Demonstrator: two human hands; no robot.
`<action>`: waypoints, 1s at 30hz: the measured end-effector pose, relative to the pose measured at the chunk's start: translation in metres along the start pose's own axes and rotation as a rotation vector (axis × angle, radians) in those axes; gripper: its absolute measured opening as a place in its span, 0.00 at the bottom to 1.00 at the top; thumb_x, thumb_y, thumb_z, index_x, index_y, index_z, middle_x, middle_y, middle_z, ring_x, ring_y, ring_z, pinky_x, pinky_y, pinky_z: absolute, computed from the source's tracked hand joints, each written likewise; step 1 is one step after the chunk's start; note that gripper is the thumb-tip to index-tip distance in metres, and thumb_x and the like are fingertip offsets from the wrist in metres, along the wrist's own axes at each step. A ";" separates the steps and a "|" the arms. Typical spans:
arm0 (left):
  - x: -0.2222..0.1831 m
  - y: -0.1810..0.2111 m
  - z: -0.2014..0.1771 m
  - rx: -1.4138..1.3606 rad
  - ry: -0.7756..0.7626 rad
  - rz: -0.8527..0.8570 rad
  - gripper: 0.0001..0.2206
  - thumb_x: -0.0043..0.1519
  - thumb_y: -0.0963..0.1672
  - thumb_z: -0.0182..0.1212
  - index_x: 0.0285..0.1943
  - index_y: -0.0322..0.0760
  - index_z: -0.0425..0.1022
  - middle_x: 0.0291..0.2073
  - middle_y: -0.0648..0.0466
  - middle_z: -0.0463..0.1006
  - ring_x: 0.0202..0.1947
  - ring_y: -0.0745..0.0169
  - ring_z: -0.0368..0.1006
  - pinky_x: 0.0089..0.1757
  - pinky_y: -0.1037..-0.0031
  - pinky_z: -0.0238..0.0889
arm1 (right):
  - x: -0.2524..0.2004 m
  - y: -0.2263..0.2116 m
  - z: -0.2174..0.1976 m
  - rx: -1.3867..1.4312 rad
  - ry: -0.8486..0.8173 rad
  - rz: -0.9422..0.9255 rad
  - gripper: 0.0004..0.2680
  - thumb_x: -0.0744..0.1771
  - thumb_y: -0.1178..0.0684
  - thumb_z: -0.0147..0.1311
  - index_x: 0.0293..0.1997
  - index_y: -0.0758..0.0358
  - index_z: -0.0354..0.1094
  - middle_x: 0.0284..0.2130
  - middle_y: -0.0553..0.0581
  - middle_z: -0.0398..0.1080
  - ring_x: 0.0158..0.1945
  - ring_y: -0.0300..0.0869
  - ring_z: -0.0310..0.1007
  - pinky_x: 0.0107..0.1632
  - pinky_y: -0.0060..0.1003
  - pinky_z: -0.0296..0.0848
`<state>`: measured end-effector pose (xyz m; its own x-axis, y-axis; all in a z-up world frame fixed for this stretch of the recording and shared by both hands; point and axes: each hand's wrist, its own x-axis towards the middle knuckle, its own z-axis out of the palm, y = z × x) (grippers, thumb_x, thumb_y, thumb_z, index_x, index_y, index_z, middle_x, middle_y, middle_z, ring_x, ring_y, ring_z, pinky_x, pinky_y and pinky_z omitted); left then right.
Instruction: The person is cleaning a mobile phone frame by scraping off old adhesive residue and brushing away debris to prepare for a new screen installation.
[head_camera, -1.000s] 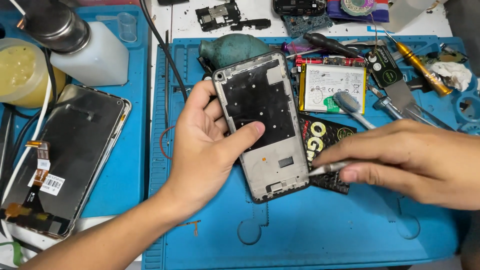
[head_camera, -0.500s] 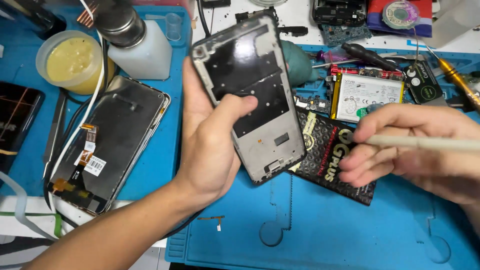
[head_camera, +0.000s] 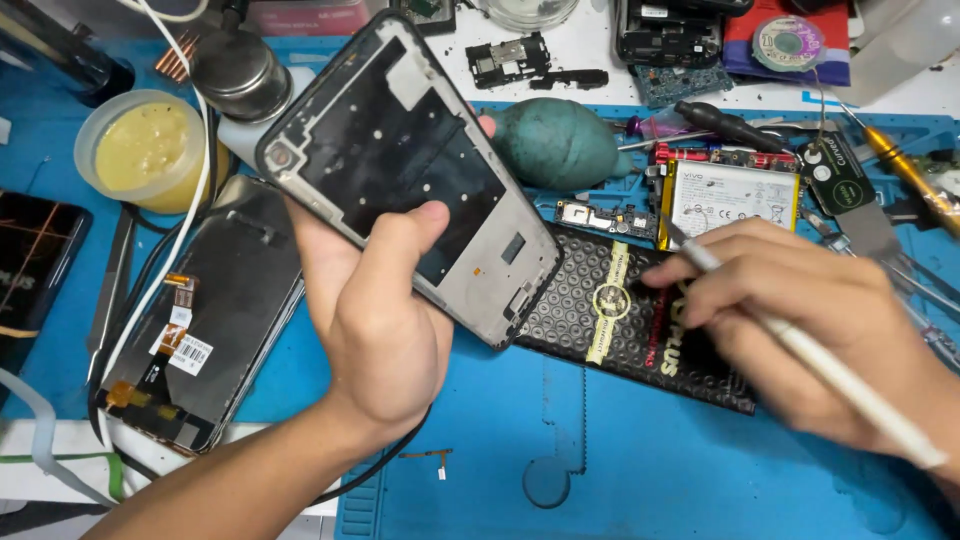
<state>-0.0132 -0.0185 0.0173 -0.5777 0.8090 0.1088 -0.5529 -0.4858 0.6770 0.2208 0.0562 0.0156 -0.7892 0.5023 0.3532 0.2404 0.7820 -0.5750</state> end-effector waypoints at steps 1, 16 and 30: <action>-0.001 0.000 0.000 -0.001 -0.004 -0.002 0.27 0.57 0.33 0.49 0.68 0.33 0.58 0.53 0.25 0.76 0.56 0.29 0.77 0.59 0.45 0.72 | -0.001 0.000 0.002 -0.002 0.003 0.002 0.06 0.66 0.60 0.47 0.33 0.64 0.71 0.43 0.63 0.80 0.46 0.51 0.80 0.55 0.46 0.77; -0.003 0.025 0.025 -0.022 0.025 0.058 0.28 0.55 0.37 0.51 0.68 0.25 0.60 0.52 0.27 0.73 0.49 0.14 0.77 0.48 0.29 0.78 | -0.035 -0.011 -0.027 -0.385 0.000 -0.046 0.03 0.65 0.54 0.59 0.36 0.56 0.68 0.35 0.52 0.78 0.42 0.41 0.82 0.41 0.39 0.76; -0.014 -0.002 0.003 0.141 -0.223 -0.307 0.27 0.54 0.38 0.52 0.66 0.21 0.64 0.54 0.30 0.78 0.51 0.31 0.79 0.46 0.50 0.78 | -0.012 -0.016 -0.029 -0.130 0.264 0.168 0.02 0.72 0.66 0.44 0.48 0.74 0.57 0.62 0.79 0.70 0.70 0.65 0.73 0.71 0.52 0.69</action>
<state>-0.0025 -0.0279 0.0164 -0.2455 0.9689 0.0313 -0.5823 -0.1731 0.7944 0.2422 0.0482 0.0421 -0.5628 0.6931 0.4505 0.4382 0.7122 -0.5484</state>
